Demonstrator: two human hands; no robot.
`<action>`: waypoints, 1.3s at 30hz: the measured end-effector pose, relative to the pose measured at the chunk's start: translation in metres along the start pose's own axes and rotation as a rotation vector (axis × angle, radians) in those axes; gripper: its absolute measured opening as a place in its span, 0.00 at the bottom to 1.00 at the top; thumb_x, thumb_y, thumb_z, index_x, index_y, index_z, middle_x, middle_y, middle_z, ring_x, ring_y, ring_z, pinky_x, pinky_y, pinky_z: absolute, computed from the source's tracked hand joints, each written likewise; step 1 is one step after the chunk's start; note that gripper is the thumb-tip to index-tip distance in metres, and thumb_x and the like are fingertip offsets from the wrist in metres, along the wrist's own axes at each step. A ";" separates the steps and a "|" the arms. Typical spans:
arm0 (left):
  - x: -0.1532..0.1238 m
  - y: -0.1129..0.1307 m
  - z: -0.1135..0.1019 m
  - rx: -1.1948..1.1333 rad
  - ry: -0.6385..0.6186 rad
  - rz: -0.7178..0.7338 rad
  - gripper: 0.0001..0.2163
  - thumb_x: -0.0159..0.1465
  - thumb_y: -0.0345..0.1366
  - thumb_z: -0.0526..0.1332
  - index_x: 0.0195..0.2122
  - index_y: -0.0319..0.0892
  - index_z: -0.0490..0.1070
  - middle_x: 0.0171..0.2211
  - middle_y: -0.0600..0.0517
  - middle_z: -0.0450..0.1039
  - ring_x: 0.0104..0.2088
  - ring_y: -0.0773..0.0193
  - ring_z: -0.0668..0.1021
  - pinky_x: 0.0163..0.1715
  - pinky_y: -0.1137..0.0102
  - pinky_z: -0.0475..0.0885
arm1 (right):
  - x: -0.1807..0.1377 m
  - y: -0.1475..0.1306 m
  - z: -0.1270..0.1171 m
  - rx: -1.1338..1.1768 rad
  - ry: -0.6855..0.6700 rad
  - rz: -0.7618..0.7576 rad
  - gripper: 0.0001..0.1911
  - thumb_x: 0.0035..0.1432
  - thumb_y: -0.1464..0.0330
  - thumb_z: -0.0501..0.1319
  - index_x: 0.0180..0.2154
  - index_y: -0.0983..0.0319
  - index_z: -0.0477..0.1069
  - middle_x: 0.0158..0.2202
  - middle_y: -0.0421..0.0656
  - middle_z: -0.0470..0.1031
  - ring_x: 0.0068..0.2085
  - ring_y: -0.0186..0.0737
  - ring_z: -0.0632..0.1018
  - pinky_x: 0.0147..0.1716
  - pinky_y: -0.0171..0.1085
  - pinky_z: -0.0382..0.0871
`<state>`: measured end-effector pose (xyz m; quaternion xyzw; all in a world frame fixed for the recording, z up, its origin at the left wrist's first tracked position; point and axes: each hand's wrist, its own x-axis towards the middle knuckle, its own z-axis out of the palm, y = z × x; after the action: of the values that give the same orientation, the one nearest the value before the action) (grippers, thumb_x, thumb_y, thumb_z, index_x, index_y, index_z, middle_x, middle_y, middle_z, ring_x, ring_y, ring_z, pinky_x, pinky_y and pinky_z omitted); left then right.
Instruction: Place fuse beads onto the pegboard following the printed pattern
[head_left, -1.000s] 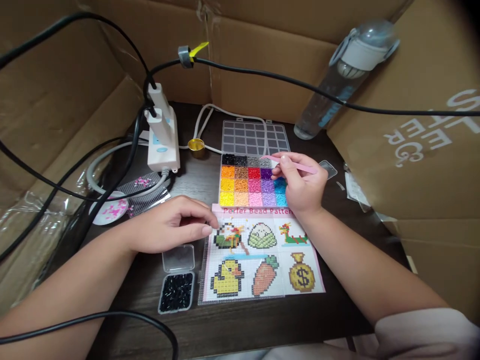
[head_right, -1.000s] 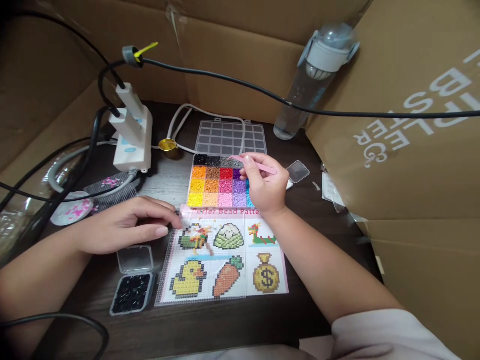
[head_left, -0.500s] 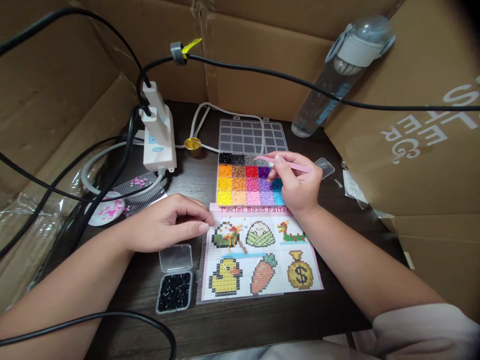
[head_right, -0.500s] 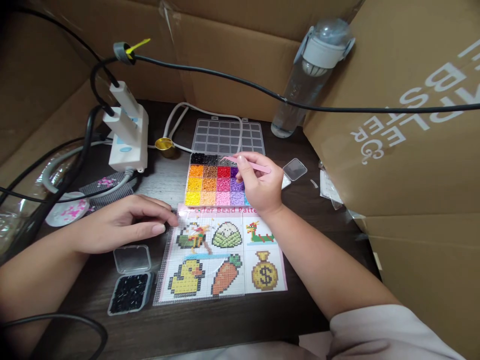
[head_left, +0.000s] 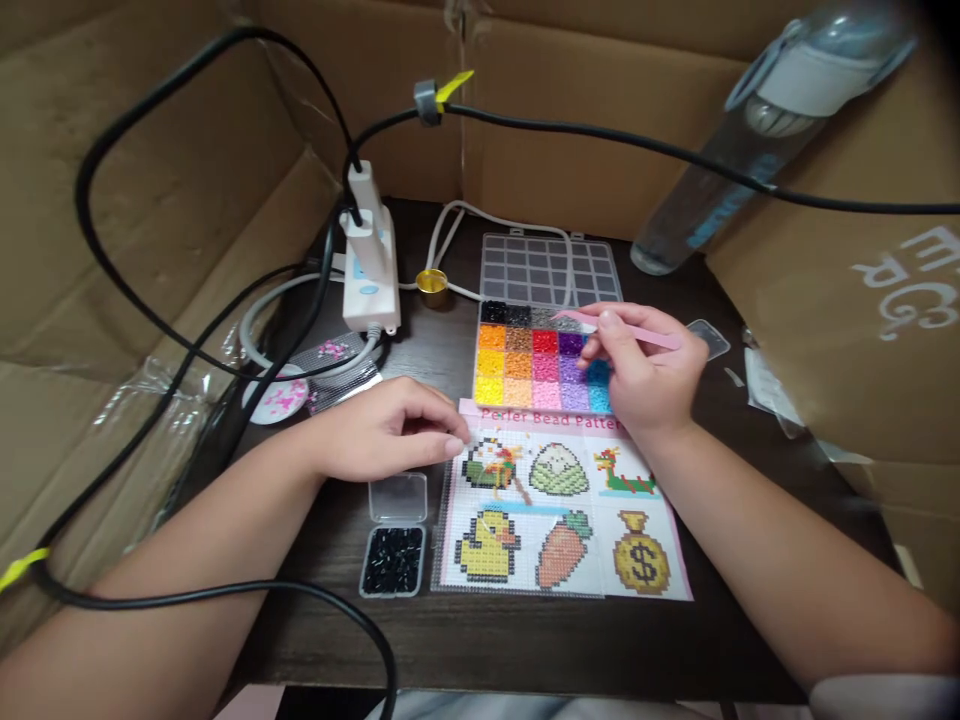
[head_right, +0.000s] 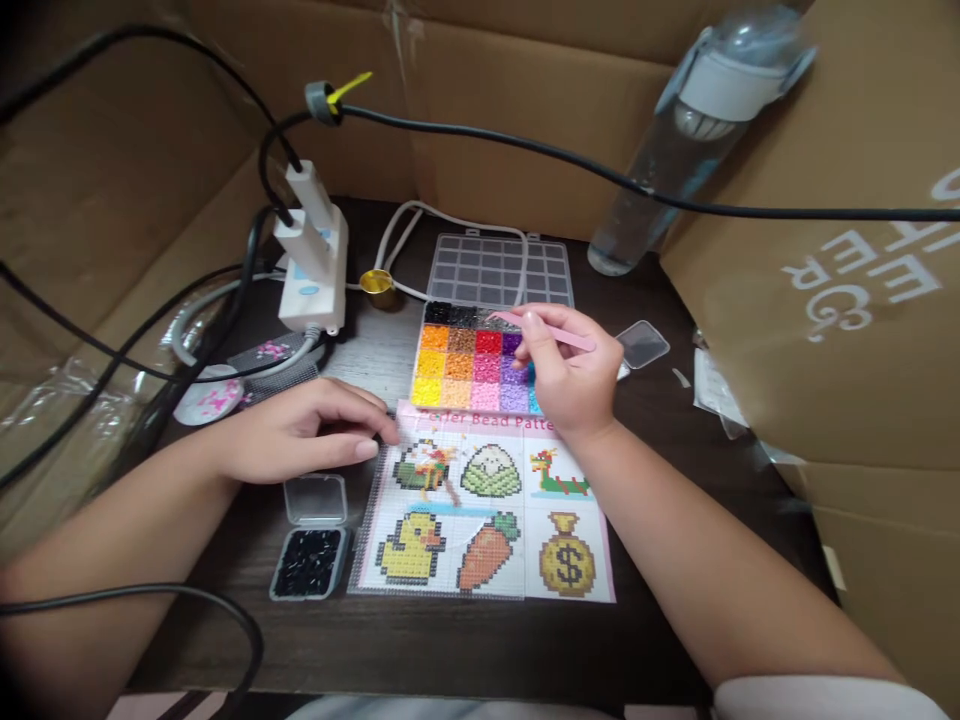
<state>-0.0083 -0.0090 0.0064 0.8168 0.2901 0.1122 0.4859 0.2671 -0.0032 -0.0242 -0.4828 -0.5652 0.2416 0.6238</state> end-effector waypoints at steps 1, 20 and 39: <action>0.000 0.000 0.001 -0.003 -0.001 -0.007 0.13 0.66 0.41 0.61 0.39 0.37 0.82 0.34 0.46 0.83 0.32 0.63 0.81 0.31 0.73 0.74 | -0.001 0.000 0.000 0.003 0.007 0.002 0.08 0.64 0.63 0.65 0.36 0.60 0.80 0.26 0.40 0.79 0.22 0.34 0.77 0.22 0.36 0.75; 0.000 0.000 0.002 -0.031 0.033 -0.007 0.12 0.65 0.43 0.64 0.37 0.40 0.81 0.32 0.49 0.82 0.33 0.62 0.80 0.34 0.72 0.75 | -0.002 0.003 -0.001 0.002 -0.008 0.018 0.09 0.63 0.61 0.66 0.37 0.60 0.80 0.26 0.41 0.79 0.23 0.36 0.78 0.21 0.36 0.76; 0.000 -0.001 0.000 -0.005 0.013 -0.072 0.13 0.65 0.42 0.63 0.42 0.39 0.83 0.35 0.46 0.84 0.33 0.60 0.82 0.30 0.72 0.75 | 0.001 0.001 0.000 0.038 -0.032 0.017 0.07 0.63 0.63 0.66 0.36 0.60 0.80 0.29 0.40 0.81 0.23 0.33 0.78 0.23 0.35 0.78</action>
<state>-0.0083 -0.0084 0.0055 0.8039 0.3222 0.1007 0.4897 0.2676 -0.0020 -0.0247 -0.4717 -0.5664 0.2655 0.6215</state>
